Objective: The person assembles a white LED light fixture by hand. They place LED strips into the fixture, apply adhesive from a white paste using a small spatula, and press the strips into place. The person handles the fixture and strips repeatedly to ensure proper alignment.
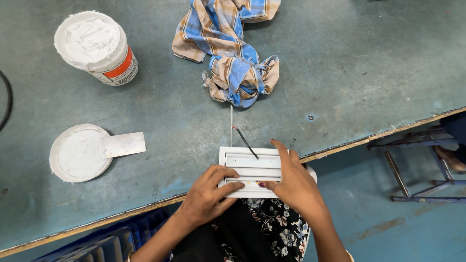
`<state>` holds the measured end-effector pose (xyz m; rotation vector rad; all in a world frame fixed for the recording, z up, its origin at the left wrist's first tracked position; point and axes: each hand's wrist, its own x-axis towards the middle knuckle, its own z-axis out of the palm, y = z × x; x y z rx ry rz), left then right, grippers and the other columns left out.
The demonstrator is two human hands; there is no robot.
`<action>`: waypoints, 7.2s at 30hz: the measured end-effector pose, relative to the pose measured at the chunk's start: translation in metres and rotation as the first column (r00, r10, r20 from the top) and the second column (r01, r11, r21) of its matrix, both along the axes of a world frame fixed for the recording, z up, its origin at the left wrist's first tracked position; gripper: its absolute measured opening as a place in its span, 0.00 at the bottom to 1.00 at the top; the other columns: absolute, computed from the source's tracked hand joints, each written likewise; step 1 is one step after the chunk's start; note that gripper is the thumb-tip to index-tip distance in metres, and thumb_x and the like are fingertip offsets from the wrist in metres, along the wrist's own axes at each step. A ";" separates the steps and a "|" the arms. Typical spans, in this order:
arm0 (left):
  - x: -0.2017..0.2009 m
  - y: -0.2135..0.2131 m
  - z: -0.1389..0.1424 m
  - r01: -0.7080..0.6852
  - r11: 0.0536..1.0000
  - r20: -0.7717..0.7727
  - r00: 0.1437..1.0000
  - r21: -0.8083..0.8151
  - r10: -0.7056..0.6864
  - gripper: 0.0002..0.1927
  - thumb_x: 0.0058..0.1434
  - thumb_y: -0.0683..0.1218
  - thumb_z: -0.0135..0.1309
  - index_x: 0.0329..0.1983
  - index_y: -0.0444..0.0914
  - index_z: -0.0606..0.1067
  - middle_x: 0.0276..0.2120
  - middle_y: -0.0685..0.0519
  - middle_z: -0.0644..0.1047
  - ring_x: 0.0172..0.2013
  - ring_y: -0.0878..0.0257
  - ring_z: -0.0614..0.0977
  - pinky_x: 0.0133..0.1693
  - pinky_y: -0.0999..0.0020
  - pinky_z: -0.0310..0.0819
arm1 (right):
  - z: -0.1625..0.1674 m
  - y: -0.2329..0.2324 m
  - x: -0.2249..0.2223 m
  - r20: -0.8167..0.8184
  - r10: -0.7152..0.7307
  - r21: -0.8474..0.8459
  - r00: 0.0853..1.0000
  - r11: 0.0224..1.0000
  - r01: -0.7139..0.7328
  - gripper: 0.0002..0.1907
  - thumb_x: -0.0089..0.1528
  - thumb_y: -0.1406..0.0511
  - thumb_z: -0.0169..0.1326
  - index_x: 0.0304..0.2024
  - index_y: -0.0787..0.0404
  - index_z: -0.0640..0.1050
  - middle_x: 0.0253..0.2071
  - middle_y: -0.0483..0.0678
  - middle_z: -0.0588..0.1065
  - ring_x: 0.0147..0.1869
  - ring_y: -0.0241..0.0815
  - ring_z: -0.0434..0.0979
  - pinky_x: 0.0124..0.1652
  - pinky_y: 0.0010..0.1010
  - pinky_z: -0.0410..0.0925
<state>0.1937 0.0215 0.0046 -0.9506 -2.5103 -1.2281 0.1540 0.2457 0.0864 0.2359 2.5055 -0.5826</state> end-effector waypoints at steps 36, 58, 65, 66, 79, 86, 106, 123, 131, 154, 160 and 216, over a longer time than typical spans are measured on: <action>0.006 0.001 0.053 -0.279 0.888 0.090 0.939 -0.366 0.332 0.19 0.47 0.45 0.67 0.43 0.37 0.81 0.70 0.38 0.56 0.69 0.40 0.58 0.62 0.47 0.60 | -0.028 0.011 0.001 -0.104 -0.170 -0.285 0.980 0.949 0.134 0.62 0.40 0.54 0.75 0.72 0.45 0.56 0.58 0.55 0.66 0.65 0.56 0.72 0.60 0.43 0.67; 0.011 -0.016 0.057 -0.223 0.932 0.102 0.960 -0.287 0.262 0.22 0.52 0.48 0.64 0.51 0.39 0.78 0.68 0.39 0.60 0.68 0.40 0.60 0.63 0.49 0.58 | -0.006 -0.007 0.016 -0.137 -0.185 -0.164 0.973 0.973 0.161 0.56 0.48 0.55 0.70 0.74 0.44 0.56 0.58 0.52 0.66 0.60 0.54 0.76 0.54 0.44 0.71; -0.001 -0.026 0.019 -0.098 0.994 0.328 0.942 0.053 0.076 0.44 0.52 0.49 0.68 0.66 0.39 0.56 0.71 0.41 0.60 0.69 0.41 0.64 0.66 0.50 0.62 | -0.009 -0.012 0.019 -0.205 -0.116 -0.110 0.972 0.989 0.095 0.55 0.50 0.55 0.68 0.75 0.45 0.55 0.57 0.55 0.67 0.62 0.55 0.72 0.56 0.44 0.69; -0.003 -0.023 0.012 -0.089 0.993 0.335 0.940 0.075 0.059 0.45 0.51 0.49 0.69 0.66 0.40 0.55 0.71 0.40 0.59 0.69 0.40 0.64 0.67 0.49 0.60 | -0.009 -0.011 0.019 -0.191 -0.112 -0.109 0.975 0.990 0.092 0.55 0.50 0.54 0.67 0.76 0.45 0.55 0.57 0.56 0.66 0.63 0.55 0.71 0.56 0.43 0.68; -0.012 -0.025 -0.012 -0.163 0.971 0.492 0.869 0.176 0.056 0.42 0.51 0.46 0.66 0.66 0.43 0.57 0.73 0.44 0.62 0.67 0.43 0.70 0.65 0.53 0.68 | -0.006 -0.061 -0.011 -0.431 0.240 -0.008 0.870 0.963 -0.270 0.59 0.47 0.54 0.70 0.75 0.48 0.52 0.74 0.65 0.51 0.77 0.62 0.44 0.67 0.62 0.38; -0.016 -0.027 -0.011 -0.166 0.975 0.488 0.869 0.148 0.074 0.42 0.50 0.47 0.68 0.64 0.44 0.59 0.71 0.45 0.62 0.68 0.44 0.68 0.65 0.53 0.67 | 0.002 -0.077 -0.025 -0.271 0.329 0.004 0.905 0.940 -0.340 0.61 0.48 0.57 0.71 0.76 0.43 0.49 0.74 0.62 0.53 0.76 0.58 0.50 0.68 0.62 0.39; -0.017 -0.029 -0.009 -0.136 0.976 0.419 0.906 0.170 0.054 0.37 0.55 0.47 0.67 0.65 0.44 0.61 0.69 0.45 0.65 0.67 0.44 0.71 0.63 0.54 0.70 | -0.006 -0.082 -0.034 -0.260 0.349 -0.031 0.900 0.929 -0.369 0.57 0.49 0.62 0.70 0.75 0.42 0.53 0.70 0.63 0.57 0.73 0.60 0.57 0.69 0.58 0.44; -0.018 -0.028 -0.004 -0.151 0.979 0.474 0.878 0.134 0.071 0.37 0.53 0.47 0.66 0.64 0.46 0.63 0.70 0.49 0.65 0.68 0.47 0.69 0.65 0.52 0.67 | -0.002 -0.038 0.007 -0.666 0.343 -0.098 0.663 0.840 -0.533 0.23 0.53 0.78 0.49 0.42 0.51 0.85 0.69 0.54 0.65 0.74 0.57 0.59 0.67 0.47 0.52; -0.017 -0.029 0.002 -0.155 0.973 0.446 0.893 0.171 0.064 0.35 0.54 0.47 0.66 0.63 0.44 0.64 0.69 0.47 0.66 0.67 0.46 0.71 0.64 0.53 0.68 | -0.004 -0.040 0.027 -0.692 0.441 0.076 0.572 0.832 -0.550 0.27 0.50 0.78 0.49 0.48 0.53 0.83 0.70 0.56 0.63 0.72 0.58 0.59 0.66 0.53 0.51; -0.015 -0.030 0.000 -0.157 0.976 0.449 0.890 0.153 0.073 0.36 0.54 0.49 0.66 0.64 0.45 0.63 0.69 0.49 0.66 0.66 0.47 0.72 0.63 0.53 0.70 | -0.028 -0.041 0.033 -0.677 0.331 -0.092 0.658 0.848 -0.522 0.28 0.51 0.79 0.47 0.50 0.54 0.82 0.70 0.56 0.64 0.72 0.58 0.60 0.66 0.48 0.53; -0.016 -0.029 0.001 -0.160 0.977 0.464 0.882 0.137 0.080 0.35 0.55 0.49 0.66 0.64 0.45 0.63 0.68 0.49 0.66 0.66 0.47 0.72 0.62 0.53 0.70 | -0.024 -0.038 0.029 -0.611 0.223 -0.266 0.759 0.846 -0.462 0.30 0.49 0.81 0.45 0.48 0.56 0.83 0.70 0.54 0.65 0.72 0.55 0.63 0.66 0.45 0.52; -0.004 -0.045 -0.065 -0.030 0.919 0.069 0.998 0.394 0.003 0.30 0.57 0.50 0.57 0.60 0.29 0.69 0.57 0.35 0.74 0.61 0.43 0.75 0.67 0.57 0.67 | -0.049 -0.325 -0.062 -0.535 0.558 -0.344 0.634 0.541 -0.767 0.31 0.57 0.67 0.64 0.63 0.62 0.72 0.52 0.53 0.72 0.40 0.43 0.79 0.40 0.31 0.73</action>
